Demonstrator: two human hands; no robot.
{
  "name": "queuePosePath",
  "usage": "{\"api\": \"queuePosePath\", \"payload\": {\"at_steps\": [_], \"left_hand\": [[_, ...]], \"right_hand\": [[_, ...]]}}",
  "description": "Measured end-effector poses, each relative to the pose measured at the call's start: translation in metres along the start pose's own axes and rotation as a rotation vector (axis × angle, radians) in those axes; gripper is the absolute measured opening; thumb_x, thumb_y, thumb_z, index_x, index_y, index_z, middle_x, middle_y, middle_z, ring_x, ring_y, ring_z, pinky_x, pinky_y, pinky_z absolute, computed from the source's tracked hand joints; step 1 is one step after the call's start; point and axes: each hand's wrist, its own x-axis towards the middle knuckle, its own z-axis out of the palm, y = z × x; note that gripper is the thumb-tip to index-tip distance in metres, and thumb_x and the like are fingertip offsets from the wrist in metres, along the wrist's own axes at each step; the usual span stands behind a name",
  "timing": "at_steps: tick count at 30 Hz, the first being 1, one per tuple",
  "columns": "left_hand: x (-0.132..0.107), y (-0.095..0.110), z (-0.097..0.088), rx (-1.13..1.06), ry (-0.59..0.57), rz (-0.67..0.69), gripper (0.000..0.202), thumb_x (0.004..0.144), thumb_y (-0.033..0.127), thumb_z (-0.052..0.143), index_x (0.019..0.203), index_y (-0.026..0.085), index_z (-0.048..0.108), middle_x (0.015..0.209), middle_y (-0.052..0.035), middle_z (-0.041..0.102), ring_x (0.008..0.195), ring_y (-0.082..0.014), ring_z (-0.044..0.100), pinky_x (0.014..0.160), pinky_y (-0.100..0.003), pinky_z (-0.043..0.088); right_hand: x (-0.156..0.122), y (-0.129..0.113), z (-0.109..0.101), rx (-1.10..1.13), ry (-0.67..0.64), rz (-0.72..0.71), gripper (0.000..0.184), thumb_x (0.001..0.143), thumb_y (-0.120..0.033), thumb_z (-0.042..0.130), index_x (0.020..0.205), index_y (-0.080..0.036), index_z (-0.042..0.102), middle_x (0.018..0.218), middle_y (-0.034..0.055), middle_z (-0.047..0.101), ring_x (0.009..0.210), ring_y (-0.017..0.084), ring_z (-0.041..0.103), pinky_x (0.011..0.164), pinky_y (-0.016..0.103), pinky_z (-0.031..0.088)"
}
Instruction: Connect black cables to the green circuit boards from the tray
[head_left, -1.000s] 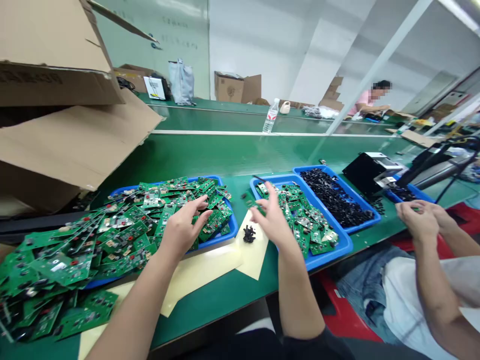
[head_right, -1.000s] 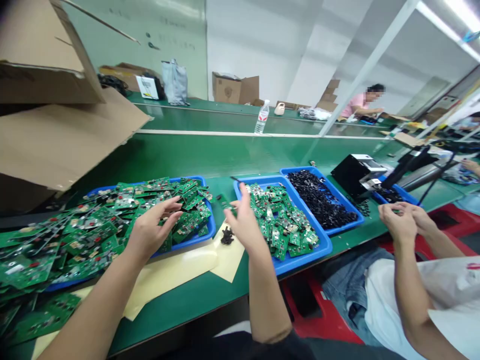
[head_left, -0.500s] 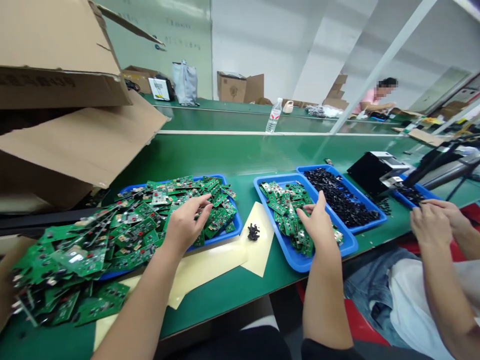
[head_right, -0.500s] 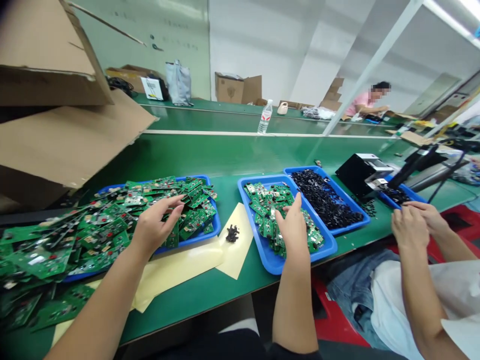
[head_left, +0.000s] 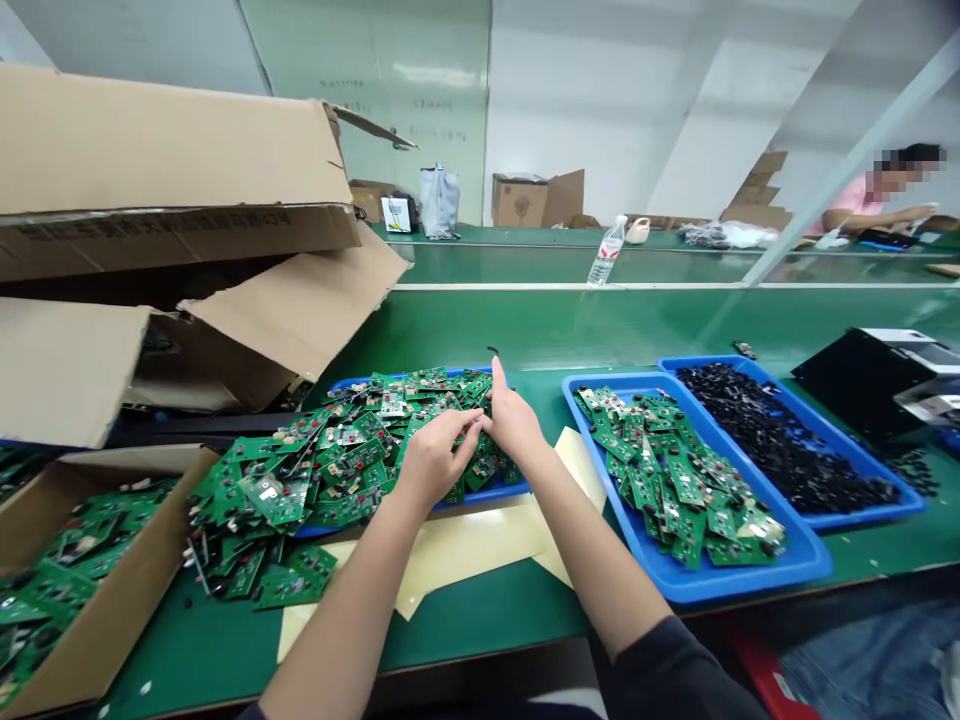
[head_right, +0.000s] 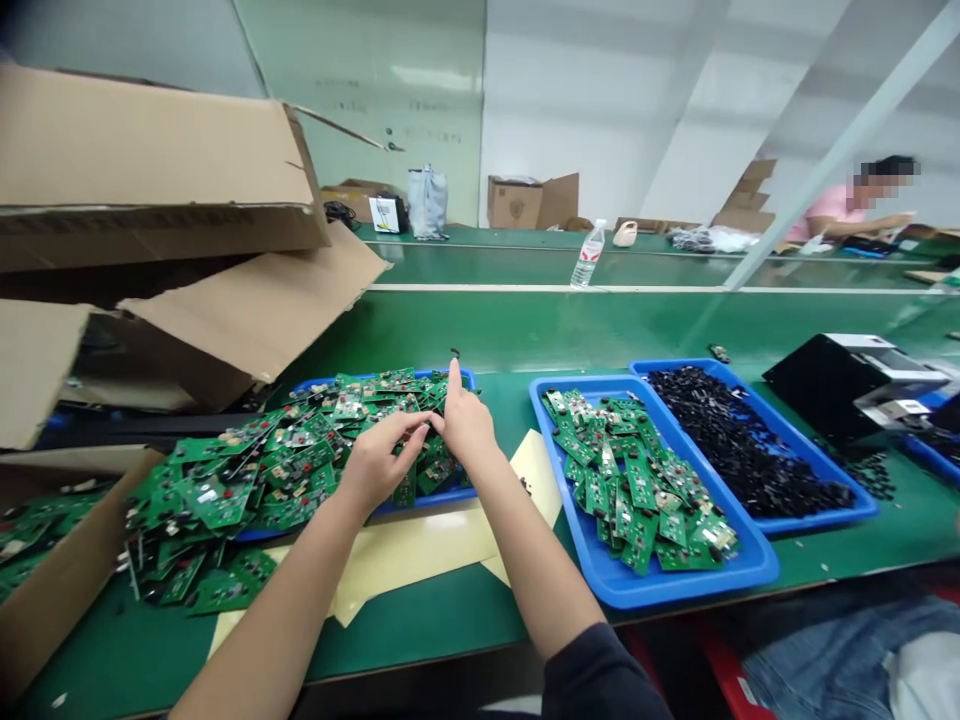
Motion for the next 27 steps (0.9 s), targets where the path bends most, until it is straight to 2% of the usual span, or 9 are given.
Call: {"api": "queuePosePath", "payload": {"at_steps": [3, 6, 11, 15, 18, 20, 22, 25, 27], "left_hand": [[0.0, 0.0, 0.001, 0.001, 0.008, 0.008, 0.021, 0.091, 0.022, 0.045, 0.102, 0.015, 0.061, 0.085, -0.0067, 0.069, 0.075, -0.0158, 0.064, 0.07, -0.028, 0.052], [-0.001, -0.001, 0.002, -0.004, 0.02, -0.004, 0.02, 0.09, 0.021, 0.046, 0.101, 0.014, 0.061, 0.085, -0.0074, 0.068, 0.077, -0.0164, 0.064, 0.071, -0.029, 0.053], [-0.001, 0.004, 0.004, 0.064, 0.05, 0.018, 0.028, 0.087, 0.023, 0.051, 0.114, 0.015, 0.055, 0.107, -0.0122, 0.063, 0.103, -0.0218, 0.059, 0.088, -0.038, 0.051], [-0.004, 0.011, 0.007, 0.203, 0.076, 0.136, 0.05, 0.085, 0.025, 0.053, 0.132, 0.012, 0.039, 0.13, -0.0195, 0.05, 0.125, -0.0286, 0.044, 0.102, -0.048, 0.04], [-0.006, 0.014, 0.01, 0.233, 0.052, 0.16, 0.046, 0.089, 0.016, 0.042, 0.134, 0.013, 0.037, 0.122, -0.0166, 0.057, 0.119, -0.0254, 0.05, 0.103, -0.048, 0.038], [-0.007, 0.015, 0.01, 0.186, 0.016, 0.11, 0.042, 0.089, 0.013, 0.035, 0.13, 0.013, 0.042, 0.113, -0.0141, 0.061, 0.108, -0.0228, 0.056, 0.099, -0.046, 0.041], [-0.006, 0.016, 0.01, 0.079, 0.002, 0.001, 0.036, 0.09, 0.016, 0.034, 0.122, 0.012, 0.05, 0.105, -0.0133, 0.063, 0.1, -0.0223, 0.057, 0.093, -0.043, 0.045], [-0.002, 0.02, 0.007, -0.211, 0.009, -0.272, 0.031, 0.09, 0.024, 0.036, 0.106, 0.012, 0.06, 0.092, -0.0104, 0.062, 0.088, -0.0208, 0.058, 0.081, -0.036, 0.048], [0.001, 0.021, 0.004, -0.472, 0.005, -0.481, 0.029, 0.087, 0.024, 0.038, 0.098, 0.013, 0.063, 0.082, -0.0064, 0.059, 0.077, -0.0174, 0.058, 0.074, -0.032, 0.049]], "right_hand": [[-0.001, 0.006, 0.002, 0.097, 0.036, 0.02, 0.083, 0.079, -0.013, 0.054, 0.146, -0.011, 0.005, 0.097, 0.0129, 0.068, 0.086, 0.026, 0.066, 0.078, 0.037, 0.05], [-0.005, 0.015, -0.001, 0.168, 0.152, 0.06, 0.079, 0.078, -0.01, 0.049, 0.146, -0.01, 0.009, 0.083, 0.0099, 0.069, 0.077, 0.025, 0.066, 0.074, 0.038, 0.05], [-0.024, 0.019, -0.025, 0.486, 0.383, 0.035, 0.078, 0.077, -0.013, 0.05, 0.145, -0.013, 0.013, 0.073, 0.0035, 0.066, 0.065, 0.019, 0.063, 0.066, 0.033, 0.052], [-0.046, 0.002, -0.044, 0.765, 0.306, -0.022, 0.079, 0.077, -0.018, 0.054, 0.145, -0.017, 0.013, 0.075, 0.0023, 0.066, 0.067, 0.017, 0.063, 0.064, 0.03, 0.054], [-0.056, -0.01, -0.047, 0.871, 0.168, -0.072, 0.08, 0.077, -0.02, 0.056, 0.145, -0.017, 0.014, 0.076, 0.001, 0.066, 0.07, 0.016, 0.064, 0.068, 0.03, 0.055], [-0.057, -0.012, -0.045, 0.906, 0.136, -0.071, 0.075, 0.078, -0.022, 0.058, 0.143, -0.017, 0.019, 0.077, 0.0011, 0.066, 0.071, 0.016, 0.063, 0.07, 0.031, 0.055], [-0.054, -0.007, -0.041, 0.942, 0.205, -0.047, 0.063, 0.079, -0.025, 0.059, 0.137, -0.02, 0.032, 0.082, 0.0026, 0.066, 0.075, 0.016, 0.063, 0.07, 0.031, 0.054], [-0.048, 0.005, -0.035, 1.038, 0.367, -0.011, 0.033, 0.079, -0.029, 0.061, 0.111, -0.021, 0.055, 0.09, 0.0048, 0.064, 0.084, 0.017, 0.063, 0.073, 0.033, 0.054], [-0.046, 0.013, -0.031, 1.109, 0.398, 0.003, 0.019, 0.078, -0.031, 0.063, 0.093, -0.021, 0.061, 0.089, 0.0044, 0.064, 0.085, 0.017, 0.062, 0.075, 0.033, 0.053]]}}
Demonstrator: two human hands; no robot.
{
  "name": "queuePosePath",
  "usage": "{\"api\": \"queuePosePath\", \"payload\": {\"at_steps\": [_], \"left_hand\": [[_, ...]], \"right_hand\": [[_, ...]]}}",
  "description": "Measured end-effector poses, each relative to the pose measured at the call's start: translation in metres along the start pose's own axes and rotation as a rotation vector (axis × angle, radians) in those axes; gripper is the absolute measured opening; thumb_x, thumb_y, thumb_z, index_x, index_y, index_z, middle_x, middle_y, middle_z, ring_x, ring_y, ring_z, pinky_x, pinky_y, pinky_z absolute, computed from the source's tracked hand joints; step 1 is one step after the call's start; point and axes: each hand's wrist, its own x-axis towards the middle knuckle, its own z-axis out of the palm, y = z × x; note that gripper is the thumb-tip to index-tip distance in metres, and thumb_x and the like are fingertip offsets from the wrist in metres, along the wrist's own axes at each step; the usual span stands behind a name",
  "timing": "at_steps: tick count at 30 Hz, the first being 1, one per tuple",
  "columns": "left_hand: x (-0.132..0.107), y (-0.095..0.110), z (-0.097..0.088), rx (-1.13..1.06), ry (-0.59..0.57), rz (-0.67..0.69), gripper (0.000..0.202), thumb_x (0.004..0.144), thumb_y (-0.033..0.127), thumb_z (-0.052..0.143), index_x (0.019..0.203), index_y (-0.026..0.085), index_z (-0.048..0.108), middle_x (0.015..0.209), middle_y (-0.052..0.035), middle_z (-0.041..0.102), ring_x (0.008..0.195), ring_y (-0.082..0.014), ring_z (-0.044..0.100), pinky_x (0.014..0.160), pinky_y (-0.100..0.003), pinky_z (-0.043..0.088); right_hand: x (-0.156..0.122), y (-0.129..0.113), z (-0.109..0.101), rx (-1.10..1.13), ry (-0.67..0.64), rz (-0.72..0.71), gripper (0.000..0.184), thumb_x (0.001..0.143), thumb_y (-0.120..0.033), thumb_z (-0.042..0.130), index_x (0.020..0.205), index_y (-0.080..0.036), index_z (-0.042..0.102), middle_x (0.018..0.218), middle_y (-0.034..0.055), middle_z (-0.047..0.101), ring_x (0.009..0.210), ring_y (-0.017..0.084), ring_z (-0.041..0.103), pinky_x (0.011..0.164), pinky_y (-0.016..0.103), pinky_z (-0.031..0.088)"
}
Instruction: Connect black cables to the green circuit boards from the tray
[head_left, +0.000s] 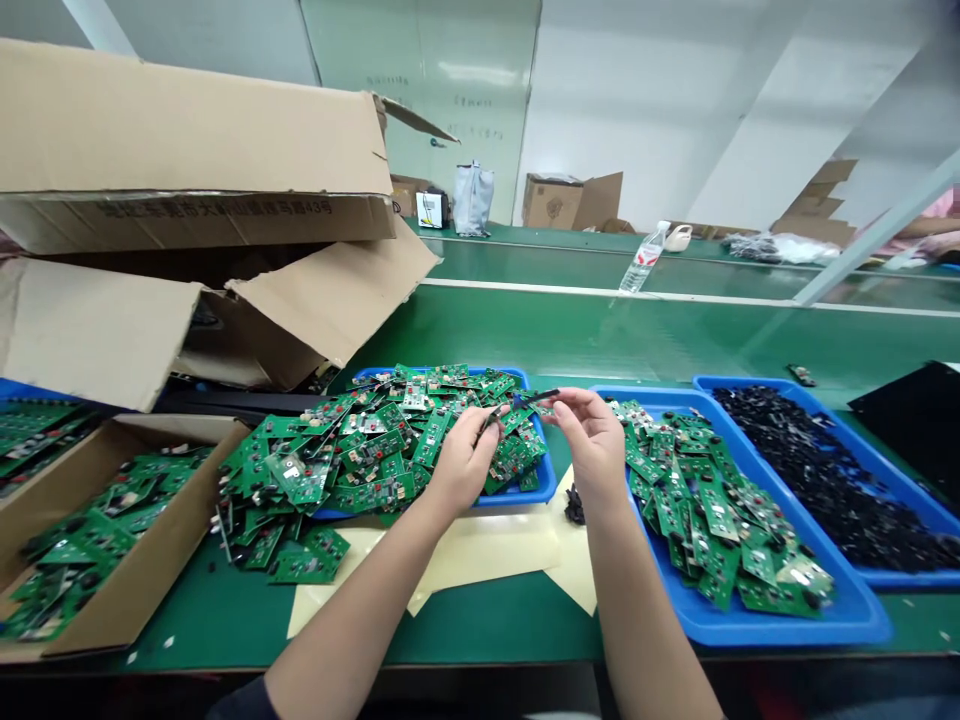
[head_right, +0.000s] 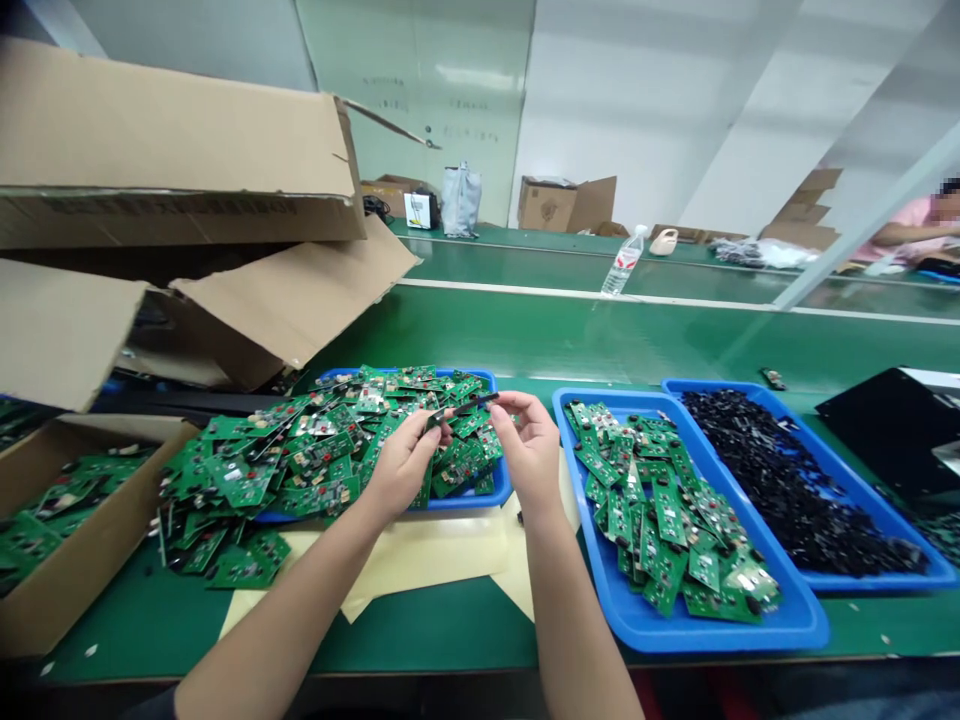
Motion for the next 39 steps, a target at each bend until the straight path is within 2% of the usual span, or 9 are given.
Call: {"api": "queuePosePath", "payload": {"at_steps": [2, 5, 8, 13, 22, 26, 30, 34, 39], "left_hand": [[0.002, 0.002, -0.002, -0.231, 0.009, -0.169, 0.026, 0.082, 0.024, 0.042, 0.091, 0.014, 0.064, 0.075, -0.0025, 0.057, 0.067, -0.0139, 0.055, 0.067, -0.028, 0.047], [0.005, 0.005, -0.006, -0.375, 0.067, -0.274, 0.02, 0.076, 0.027, 0.052, 0.085, 0.015, 0.065, 0.062, 0.0022, 0.051, 0.057, -0.0106, 0.047, 0.058, -0.023, 0.041], [0.005, 0.008, -0.007, -0.333, 0.024, -0.292, 0.02, 0.071, 0.033, 0.062, 0.079, 0.015, 0.066, 0.055, 0.0042, 0.047, 0.051, -0.0092, 0.04, 0.052, -0.022, 0.034], [0.004, 0.015, -0.005, -0.311, -0.088, -0.244, 0.019, 0.068, 0.032, 0.067, 0.066, 0.014, 0.062, 0.062, 0.0015, 0.054, 0.058, -0.0101, 0.045, 0.057, -0.023, 0.035], [0.002, 0.014, -0.005, -0.394, -0.157, -0.351, 0.023, 0.07, 0.035, 0.066, 0.064, 0.014, 0.057, 0.055, 0.005, 0.043, 0.05, -0.0074, 0.035, 0.049, -0.021, 0.027], [0.002, 0.012, -0.005, -0.507, -0.152, -0.401, 0.024, 0.071, 0.034, 0.067, 0.064, 0.015, 0.054, 0.053, 0.0062, 0.042, 0.048, -0.0062, 0.036, 0.048, -0.021, 0.028], [0.003, 0.01, -0.002, -0.53, -0.084, -0.422, 0.024, 0.073, 0.035, 0.065, 0.066, 0.014, 0.055, 0.051, 0.0061, 0.042, 0.048, -0.0067, 0.037, 0.048, -0.02, 0.03], [0.003, 0.009, 0.001, -0.532, -0.082, -0.424, 0.024, 0.073, 0.035, 0.065, 0.066, 0.014, 0.056, 0.052, 0.0051, 0.044, 0.05, -0.0074, 0.039, 0.048, -0.021, 0.032], [0.003, 0.009, 0.004, -0.53, -0.058, -0.446, 0.022, 0.071, 0.033, 0.066, 0.067, 0.013, 0.058, 0.053, 0.0044, 0.047, 0.051, -0.0074, 0.041, 0.05, -0.021, 0.034]], "right_hand": [[0.0, 0.005, -0.003, 0.051, -0.025, 0.029, 0.015, 0.077, -0.032, 0.065, 0.085, -0.021, 0.062, 0.088, 0.004, 0.064, 0.086, 0.018, 0.061, 0.076, 0.034, 0.052], [-0.003, 0.008, -0.004, 0.081, -0.116, 0.052, 0.012, 0.076, -0.032, 0.066, 0.08, -0.021, 0.062, 0.091, 0.0045, 0.064, 0.088, 0.018, 0.061, 0.076, 0.034, 0.051], [-0.007, 0.007, -0.003, 0.029, -0.234, 0.029, 0.009, 0.078, -0.03, 0.064, 0.077, -0.021, 0.062, 0.092, 0.0051, 0.064, 0.09, 0.019, 0.06, 0.076, 0.033, 0.05], [-0.011, 0.004, -0.003, -0.091, -0.35, -0.092, 0.004, 0.082, -0.025, 0.058, 0.082, -0.022, 0.061, 0.094, 0.0063, 0.063, 0.095, 0.02, 0.06, 0.079, 0.036, 0.051], [-0.007, 0.008, -0.008, -0.558, -0.297, -0.413, 0.012, 0.084, -0.019, 0.052, 0.088, -0.022, 0.063, 0.09, 0.0067, 0.064, 0.087, 0.02, 0.062, 0.08, 0.038, 0.051], [-0.005, 0.011, -0.01, -0.66, -0.231, -0.336, 0.022, 0.086, -0.023, 0.05, 0.105, -0.02, 0.061, 0.095, 0.0091, 0.065, 0.074, 0.018, 0.061, 0.074, 0.036, 0.051], [-0.009, 0.008, -0.006, -0.451, -0.212, -0.152, 0.014, 0.085, -0.029, 0.053, 0.083, -0.019, 0.063, 0.079, 0.0052, 0.066, 0.072, 0.017, 0.063, 0.067, 0.032, 0.052], [-0.016, 0.007, 0.004, -0.247, -0.207, 0.03, 0.013, 0.078, -0.032, 0.061, 0.077, -0.019, 0.063, 0.073, 0.002, 0.066, 0.066, 0.016, 0.063, 0.062, 0.028, 0.053], [-0.02, 0.012, 0.011, -0.166, -0.129, 0.066, 0.011, 0.076, -0.03, 0.062, 0.074, -0.019, 0.06, 0.072, 0.001, 0.063, 0.065, 0.014, 0.059, 0.062, 0.028, 0.052]]}}
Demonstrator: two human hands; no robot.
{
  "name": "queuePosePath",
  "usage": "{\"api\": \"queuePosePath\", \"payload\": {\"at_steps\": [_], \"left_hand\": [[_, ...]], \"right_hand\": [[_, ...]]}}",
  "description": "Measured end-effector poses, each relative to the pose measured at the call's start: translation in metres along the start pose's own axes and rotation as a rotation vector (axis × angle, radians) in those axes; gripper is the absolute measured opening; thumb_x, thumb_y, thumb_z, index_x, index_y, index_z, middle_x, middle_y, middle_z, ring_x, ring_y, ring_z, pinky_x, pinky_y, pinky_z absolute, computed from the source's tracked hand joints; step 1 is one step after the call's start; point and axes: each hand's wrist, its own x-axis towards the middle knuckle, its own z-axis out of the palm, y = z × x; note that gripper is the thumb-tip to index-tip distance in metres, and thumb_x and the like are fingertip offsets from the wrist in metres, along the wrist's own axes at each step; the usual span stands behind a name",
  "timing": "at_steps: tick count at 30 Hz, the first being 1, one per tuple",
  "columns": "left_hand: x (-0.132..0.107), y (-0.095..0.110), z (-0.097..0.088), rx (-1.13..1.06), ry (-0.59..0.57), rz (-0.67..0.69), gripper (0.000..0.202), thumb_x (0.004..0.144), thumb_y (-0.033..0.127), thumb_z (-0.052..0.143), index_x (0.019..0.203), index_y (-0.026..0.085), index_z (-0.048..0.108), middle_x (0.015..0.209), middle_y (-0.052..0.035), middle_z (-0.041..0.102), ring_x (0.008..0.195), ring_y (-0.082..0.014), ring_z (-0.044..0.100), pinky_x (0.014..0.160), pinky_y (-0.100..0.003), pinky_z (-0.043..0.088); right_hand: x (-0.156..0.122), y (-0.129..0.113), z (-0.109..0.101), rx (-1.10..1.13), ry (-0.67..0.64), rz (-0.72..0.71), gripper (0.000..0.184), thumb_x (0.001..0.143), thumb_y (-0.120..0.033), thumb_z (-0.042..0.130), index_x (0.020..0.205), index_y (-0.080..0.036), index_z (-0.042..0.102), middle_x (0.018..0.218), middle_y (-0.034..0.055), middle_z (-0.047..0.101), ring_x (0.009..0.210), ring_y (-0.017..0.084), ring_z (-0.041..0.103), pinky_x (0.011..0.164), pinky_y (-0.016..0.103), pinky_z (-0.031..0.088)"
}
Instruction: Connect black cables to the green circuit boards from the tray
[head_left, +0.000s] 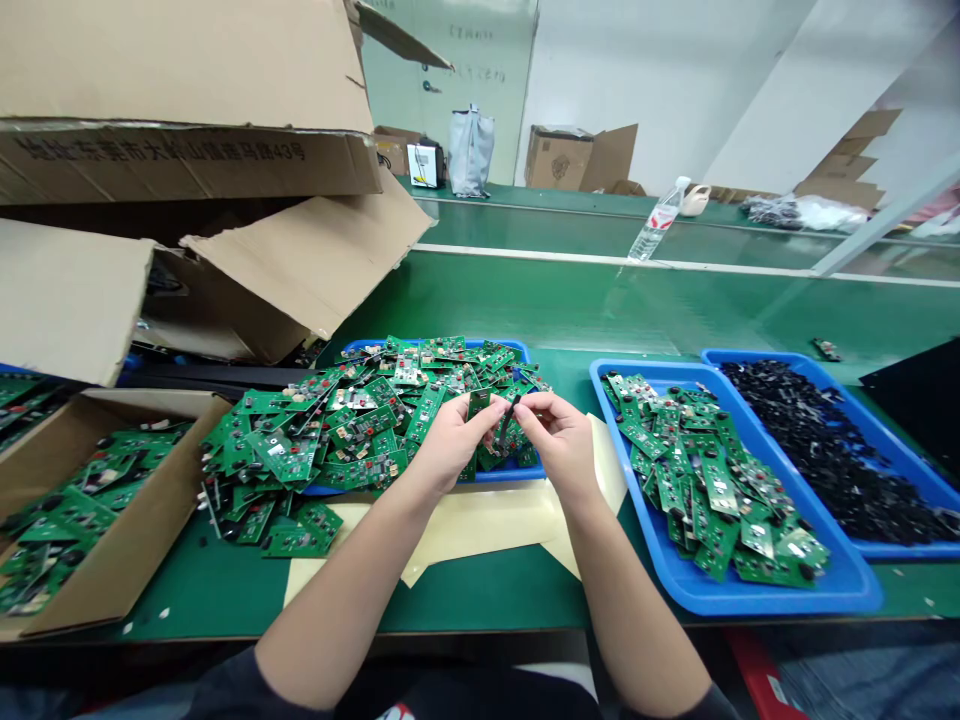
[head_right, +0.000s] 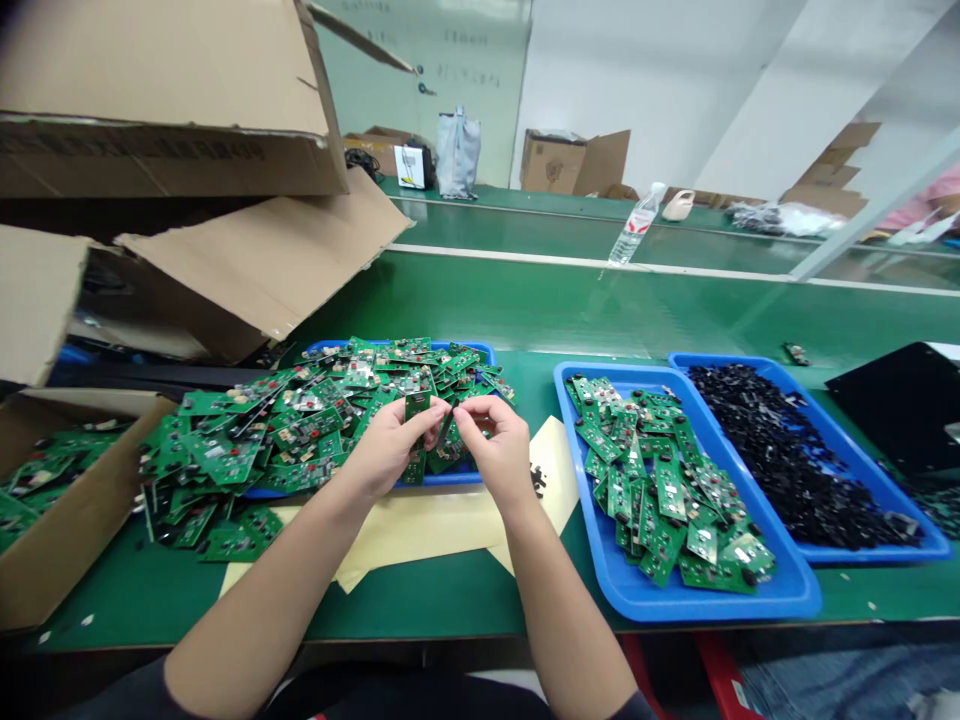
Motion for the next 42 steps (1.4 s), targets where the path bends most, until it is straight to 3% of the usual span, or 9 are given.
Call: {"api": "queuePosePath", "payload": {"at_steps": [4, 8, 11, 15, 19, 24, 30, 34, 42], "left_hand": [[-0.002, 0.002, 0.003, -0.082, -0.023, -0.036, 0.023, 0.069, 0.034, 0.065, 0.074, 0.012, 0.062, 0.059, 0.003, 0.049, 0.053, -0.0073, 0.042, 0.049, -0.021, 0.034], [-0.003, 0.004, 0.003, -0.177, -0.03, -0.088, 0.03, 0.073, 0.034, 0.058, 0.094, 0.013, 0.059, 0.063, 0.003, 0.05, 0.053, -0.0077, 0.044, 0.047, -0.02, 0.035], [0.0, 0.001, 0.0, -0.194, -0.034, -0.077, 0.028, 0.078, 0.033, 0.049, 0.1, 0.016, 0.054, 0.065, 0.0025, 0.052, 0.052, -0.0087, 0.046, 0.045, -0.019, 0.037], [0.001, -0.004, -0.002, 0.058, -0.052, 0.088, 0.021, 0.085, 0.032, 0.043, 0.094, 0.016, 0.053, 0.073, -0.0002, 0.054, 0.055, -0.0097, 0.049, 0.048, -0.021, 0.043], [-0.002, -0.005, -0.002, 0.389, -0.079, 0.307, 0.024, 0.09, 0.031, 0.04, 0.084, 0.016, 0.056, 0.072, -0.0014, 0.051, 0.059, -0.0111, 0.05, 0.056, -0.024, 0.046], [-0.004, -0.002, -0.004, 0.565, -0.126, 0.525, 0.029, 0.092, 0.03, 0.037, 0.097, 0.017, 0.062, 0.078, -0.0039, 0.054, 0.072, -0.0147, 0.053, 0.066, -0.026, 0.047], [-0.005, -0.001, -0.004, 0.637, -0.143, 0.612, 0.031, 0.093, 0.026, 0.036, 0.105, 0.016, 0.064, 0.081, -0.0055, 0.058, 0.077, -0.016, 0.055, 0.073, -0.029, 0.047], [-0.004, 0.0, -0.003, 0.628, -0.164, 0.534, 0.03, 0.091, 0.024, 0.038, 0.102, 0.016, 0.065, 0.076, -0.0041, 0.059, 0.073, -0.0156, 0.056, 0.069, -0.027, 0.046], [-0.003, 0.001, -0.001, 0.311, -0.318, 0.104, 0.028, 0.087, 0.027, 0.042, 0.092, 0.012, 0.065, 0.07, -0.0028, 0.064, 0.065, -0.0152, 0.061, 0.063, -0.026, 0.051]], "right_hand": [[-0.001, 0.005, 0.002, -0.027, 0.061, -0.079, 0.009, 0.08, -0.028, 0.057, 0.078, -0.02, 0.057, 0.077, 0.0022, 0.06, 0.07, 0.015, 0.058, 0.066, 0.029, 0.051], [0.001, 0.007, -0.005, -0.11, 0.158, -0.201, 0.009, 0.085, -0.028, 0.05, 0.085, -0.02, 0.054, 0.085, 0.0056, 0.059, 0.078, 0.017, 0.059, 0.07, 0.032, 0.051], [0.005, 0.003, -0.015, -0.223, 0.112, -0.32, 0.007, 0.086, -0.024, 0.048, 0.086, -0.02, 0.054, 0.084, 0.0062, 0.059, 0.081, 0.018, 0.059, 0.071, 0.033, 0.051], [0.009, -0.005, -0.024, -0.424, -0.082, -0.516, 0.009, 0.087, -0.017, 0.046, 0.087, -0.021, 0.054, 0.084, 0.0063, 0.06, 0.084, 0.019, 0.06, 0.074, 0.035, 0.051], [0.006, -0.01, -0.024, -0.529, -0.197, -0.603, 0.013, 0.088, -0.014, 0.045, 0.09, -0.021, 0.055, 0.091, 0.0084, 0.061, 0.09, 0.019, 0.06, 0.078, 0.036, 0.051], [0.0, -0.013, -0.023, -0.61, -0.21, -0.645, 0.017, 0.087, -0.013, 0.046, 0.094, -0.022, 0.059, 0.097, 0.0102, 0.062, 0.09, 0.02, 0.06, 0.077, 0.035, 0.051], [-0.001, -0.02, -0.024, -0.648, -0.195, -0.652, 0.018, 0.088, -0.012, 0.045, 0.089, -0.021, 0.06, 0.094, 0.0099, 0.063, 0.087, 0.02, 0.06, 0.074, 0.034, 0.051], [0.0, -0.021, -0.024, -0.678, -0.205, -0.651, 0.02, 0.089, -0.01, 0.043, 0.087, -0.022, 0.059, 0.089, 0.0083, 0.064, 0.086, 0.019, 0.061, 0.073, 0.032, 0.05], [0.004, -0.018, -0.028, -0.779, -0.289, -0.544, 0.016, 0.091, -0.015, 0.04, 0.086, -0.02, 0.055, 0.084, 0.0075, 0.064, 0.082, 0.02, 0.061, 0.071, 0.031, 0.048]]}}
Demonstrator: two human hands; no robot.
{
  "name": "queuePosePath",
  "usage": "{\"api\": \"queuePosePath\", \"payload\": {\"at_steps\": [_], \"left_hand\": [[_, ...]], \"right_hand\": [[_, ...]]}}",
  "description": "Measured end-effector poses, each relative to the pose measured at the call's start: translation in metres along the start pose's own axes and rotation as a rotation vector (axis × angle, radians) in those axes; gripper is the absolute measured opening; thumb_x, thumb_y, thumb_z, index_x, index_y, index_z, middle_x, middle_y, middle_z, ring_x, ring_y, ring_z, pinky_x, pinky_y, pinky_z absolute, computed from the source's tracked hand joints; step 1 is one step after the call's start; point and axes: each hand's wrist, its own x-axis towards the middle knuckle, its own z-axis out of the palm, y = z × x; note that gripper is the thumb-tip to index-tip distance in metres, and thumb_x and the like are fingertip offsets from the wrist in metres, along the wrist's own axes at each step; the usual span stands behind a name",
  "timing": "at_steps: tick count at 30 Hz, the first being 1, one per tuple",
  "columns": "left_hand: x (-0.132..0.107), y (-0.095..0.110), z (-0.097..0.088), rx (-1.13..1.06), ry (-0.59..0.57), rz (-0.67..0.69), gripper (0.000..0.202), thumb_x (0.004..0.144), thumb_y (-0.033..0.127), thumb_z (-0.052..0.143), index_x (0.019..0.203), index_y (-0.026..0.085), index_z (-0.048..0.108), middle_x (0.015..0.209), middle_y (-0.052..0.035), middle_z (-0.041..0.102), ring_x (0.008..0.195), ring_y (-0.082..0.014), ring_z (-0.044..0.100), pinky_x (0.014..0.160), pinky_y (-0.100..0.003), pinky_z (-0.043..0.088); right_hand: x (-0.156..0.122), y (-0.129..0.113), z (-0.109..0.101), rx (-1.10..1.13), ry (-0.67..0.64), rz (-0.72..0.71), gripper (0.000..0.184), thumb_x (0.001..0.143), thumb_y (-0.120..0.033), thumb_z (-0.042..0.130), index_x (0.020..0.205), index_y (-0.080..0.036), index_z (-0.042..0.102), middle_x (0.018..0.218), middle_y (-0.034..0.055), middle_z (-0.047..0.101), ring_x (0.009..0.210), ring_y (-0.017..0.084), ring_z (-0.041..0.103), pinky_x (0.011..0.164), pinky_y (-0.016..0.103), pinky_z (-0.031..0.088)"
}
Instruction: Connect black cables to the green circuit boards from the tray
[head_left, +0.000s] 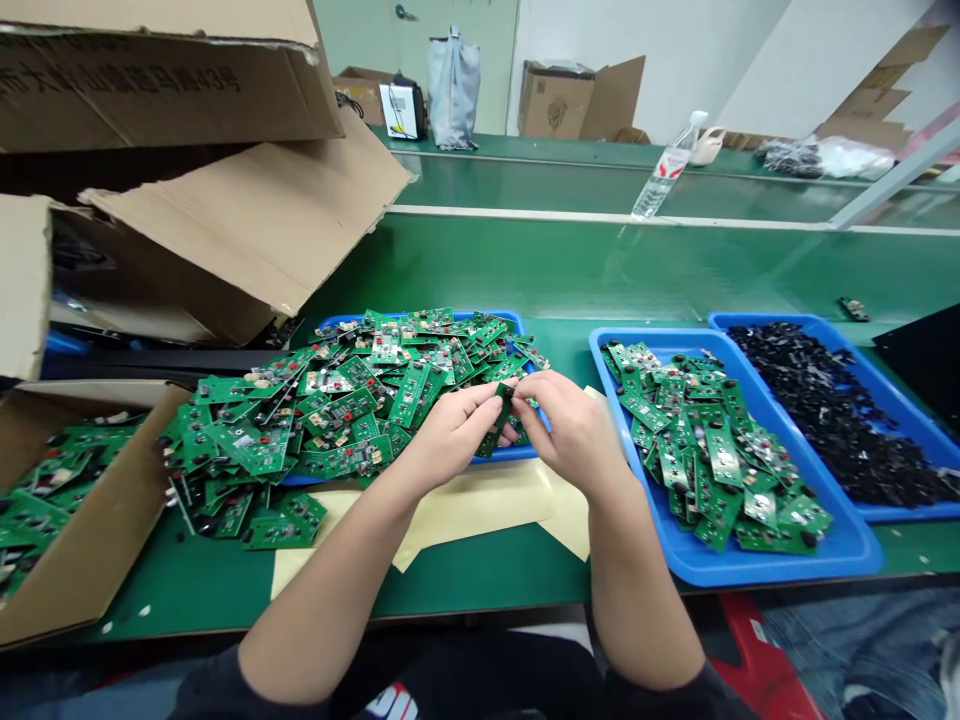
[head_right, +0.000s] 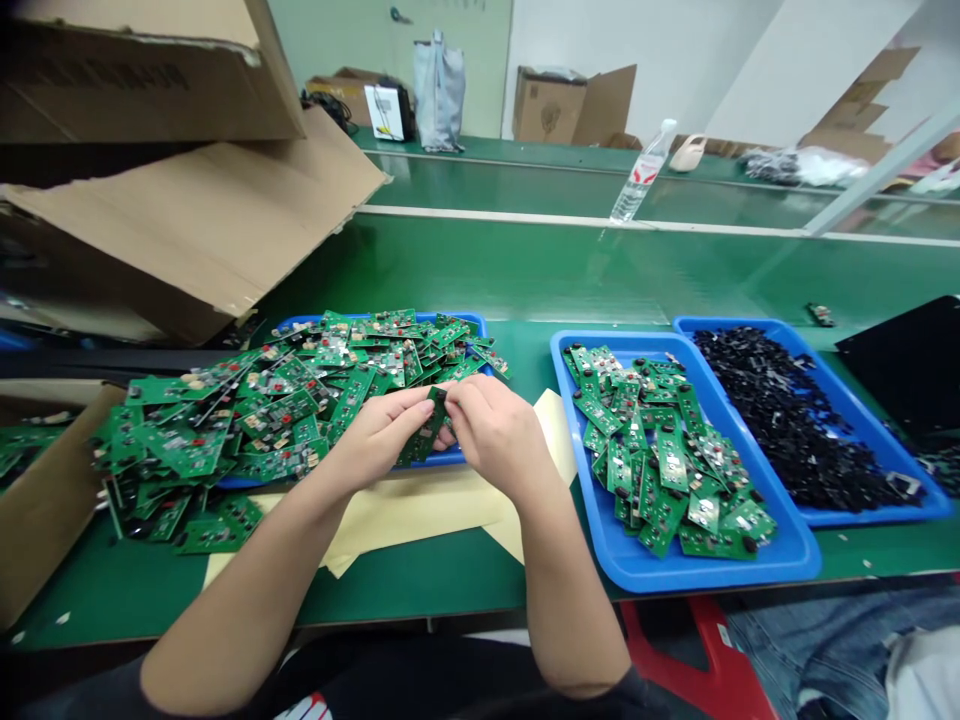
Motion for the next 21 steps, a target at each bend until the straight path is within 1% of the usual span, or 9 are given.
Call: {"api": "queuePosePath", "payload": {"at_steps": [4, 9, 13, 18, 21], "left_hand": [[0.0005, 0.0001, -0.0002, -0.018, 0.008, -0.061, 0.026, 0.085, 0.027, 0.044, 0.087, 0.012, 0.065, 0.067, -0.0022, 0.065, 0.063, -0.0152, 0.063, 0.062, -0.026, 0.053], [0.0014, -0.0016, 0.0005, 0.013, 0.017, -0.11, 0.026, 0.084, 0.026, 0.043, 0.09, 0.012, 0.064, 0.067, -0.0013, 0.066, 0.066, -0.018, 0.067, 0.063, -0.029, 0.055], [0.0015, -0.0029, 0.0016, 0.057, 0.022, -0.102, 0.023, 0.084, 0.026, 0.043, 0.079, 0.013, 0.062, 0.067, -0.0011, 0.065, 0.065, -0.0179, 0.067, 0.063, -0.029, 0.055], [0.0015, -0.003, 0.0026, 0.096, 0.051, -0.08, 0.023, 0.084, 0.026, 0.044, 0.067, 0.015, 0.056, 0.063, 0.0008, 0.061, 0.058, -0.0131, 0.063, 0.055, -0.023, 0.052], [0.0021, -0.0036, 0.0035, 0.111, 0.066, -0.063, 0.024, 0.085, 0.024, 0.043, 0.065, 0.015, 0.053, 0.059, 0.0018, 0.059, 0.054, -0.011, 0.061, 0.051, -0.02, 0.05]], "right_hand": [[-0.001, 0.0017, 0.0008, -0.019, -0.053, 0.011, 0.016, 0.091, -0.015, 0.039, 0.087, -0.019, 0.054, 0.084, 0.0082, 0.063, 0.082, 0.02, 0.06, 0.071, 0.031, 0.047], [-0.0016, 0.0019, 0.0006, -0.07, -0.088, 0.003, 0.018, 0.092, -0.015, 0.039, 0.085, -0.017, 0.055, 0.084, 0.0097, 0.063, 0.079, 0.021, 0.059, 0.067, 0.031, 0.045], [-0.002, 0.0019, 0.0007, -0.098, -0.104, -0.004, 0.017, 0.091, -0.014, 0.04, 0.089, -0.016, 0.057, 0.083, 0.0086, 0.063, 0.077, 0.02, 0.059, 0.066, 0.03, 0.044], [-0.0026, 0.0015, 0.0023, -0.097, -0.114, 0.017, 0.017, 0.091, -0.016, 0.041, 0.083, -0.017, 0.056, 0.078, 0.0073, 0.062, 0.074, 0.02, 0.058, 0.065, 0.029, 0.043], [-0.0031, 0.0014, 0.0036, -0.076, -0.107, 0.054, 0.017, 0.091, -0.017, 0.042, 0.082, -0.017, 0.055, 0.078, 0.0068, 0.062, 0.073, 0.019, 0.058, 0.065, 0.029, 0.043]]}}
